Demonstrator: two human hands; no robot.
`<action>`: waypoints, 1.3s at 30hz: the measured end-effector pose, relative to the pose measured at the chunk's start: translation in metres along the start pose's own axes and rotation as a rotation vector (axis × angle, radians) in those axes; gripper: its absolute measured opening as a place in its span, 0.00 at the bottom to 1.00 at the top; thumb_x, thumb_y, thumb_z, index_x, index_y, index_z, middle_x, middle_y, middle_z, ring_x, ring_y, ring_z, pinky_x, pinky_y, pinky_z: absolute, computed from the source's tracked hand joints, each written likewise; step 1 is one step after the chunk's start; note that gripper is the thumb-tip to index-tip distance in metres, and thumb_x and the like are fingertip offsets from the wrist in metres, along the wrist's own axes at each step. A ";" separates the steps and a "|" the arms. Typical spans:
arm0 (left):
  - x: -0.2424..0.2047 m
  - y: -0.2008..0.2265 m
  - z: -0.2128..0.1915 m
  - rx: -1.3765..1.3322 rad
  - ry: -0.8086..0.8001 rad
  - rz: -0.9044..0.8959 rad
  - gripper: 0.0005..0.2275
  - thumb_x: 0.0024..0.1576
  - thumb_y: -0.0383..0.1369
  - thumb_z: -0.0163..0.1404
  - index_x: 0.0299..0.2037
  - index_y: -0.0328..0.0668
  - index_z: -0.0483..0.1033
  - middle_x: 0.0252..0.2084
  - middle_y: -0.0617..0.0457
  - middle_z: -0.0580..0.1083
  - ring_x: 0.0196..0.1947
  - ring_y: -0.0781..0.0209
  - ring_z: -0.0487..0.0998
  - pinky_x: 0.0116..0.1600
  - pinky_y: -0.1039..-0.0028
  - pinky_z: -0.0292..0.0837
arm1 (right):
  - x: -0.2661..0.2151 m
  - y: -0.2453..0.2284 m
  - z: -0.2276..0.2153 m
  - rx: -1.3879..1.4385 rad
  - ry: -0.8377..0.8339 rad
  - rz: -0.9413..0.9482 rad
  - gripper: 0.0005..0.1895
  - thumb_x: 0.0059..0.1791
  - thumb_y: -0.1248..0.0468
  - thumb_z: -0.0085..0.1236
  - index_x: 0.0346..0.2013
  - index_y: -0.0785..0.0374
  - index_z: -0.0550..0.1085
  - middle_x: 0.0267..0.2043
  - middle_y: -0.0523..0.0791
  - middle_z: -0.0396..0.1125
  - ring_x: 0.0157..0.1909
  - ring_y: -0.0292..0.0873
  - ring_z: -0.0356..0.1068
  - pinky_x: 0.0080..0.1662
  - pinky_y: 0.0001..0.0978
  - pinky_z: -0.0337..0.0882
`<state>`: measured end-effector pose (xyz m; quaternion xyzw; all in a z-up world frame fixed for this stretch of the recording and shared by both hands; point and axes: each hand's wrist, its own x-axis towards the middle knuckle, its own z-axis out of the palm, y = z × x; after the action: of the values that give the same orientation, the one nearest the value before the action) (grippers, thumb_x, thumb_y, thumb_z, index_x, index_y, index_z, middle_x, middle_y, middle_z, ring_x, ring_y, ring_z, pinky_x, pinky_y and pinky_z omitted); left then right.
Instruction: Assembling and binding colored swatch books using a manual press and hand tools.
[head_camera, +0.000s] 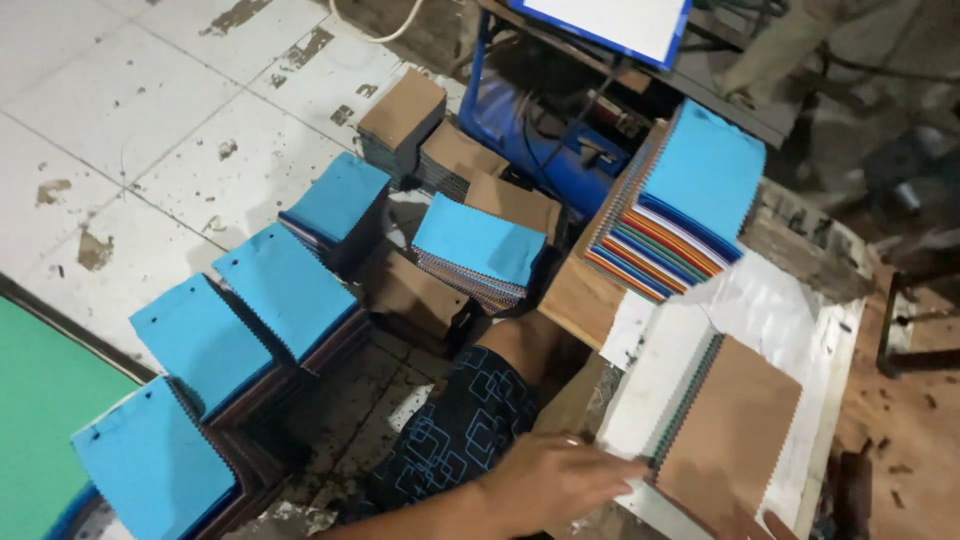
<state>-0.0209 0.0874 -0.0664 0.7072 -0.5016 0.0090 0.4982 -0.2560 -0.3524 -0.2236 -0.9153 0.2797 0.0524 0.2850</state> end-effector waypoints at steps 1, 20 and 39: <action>0.001 -0.005 -0.015 0.056 0.143 0.051 0.10 0.72 0.35 0.47 0.59 0.50 0.76 0.39 0.55 0.81 0.30 0.61 0.78 0.30 0.70 0.74 | 0.001 -0.072 -0.022 -0.229 -0.015 -0.228 0.33 0.45 0.52 0.59 0.65 0.56 0.69 0.67 0.39 0.65 0.71 0.45 0.61 0.72 0.33 0.59; -0.018 -0.326 -0.094 0.173 0.413 -1.047 0.25 0.65 0.39 0.50 0.72 0.47 0.61 0.72 0.40 0.62 0.72 0.43 0.63 0.72 0.53 0.59 | 0.245 -0.499 0.217 0.532 0.138 0.158 0.38 0.53 0.61 0.50 0.72 0.78 0.51 0.72 0.69 0.52 0.74 0.65 0.54 0.73 0.55 0.53; -0.011 -0.317 -0.094 0.174 0.499 -1.031 0.23 0.63 0.33 0.53 0.70 0.47 0.65 0.67 0.44 0.68 0.66 0.45 0.68 0.68 0.55 0.65 | 0.260 -0.479 0.233 0.628 0.290 0.246 0.29 0.52 0.55 0.58 0.62 0.72 0.70 0.62 0.62 0.67 0.68 0.59 0.63 0.67 0.50 0.64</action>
<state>0.2470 0.1626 -0.2448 0.8751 0.0430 -0.0273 0.4812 0.2367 -0.0230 -0.2484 -0.7405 0.4277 -0.1327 0.5011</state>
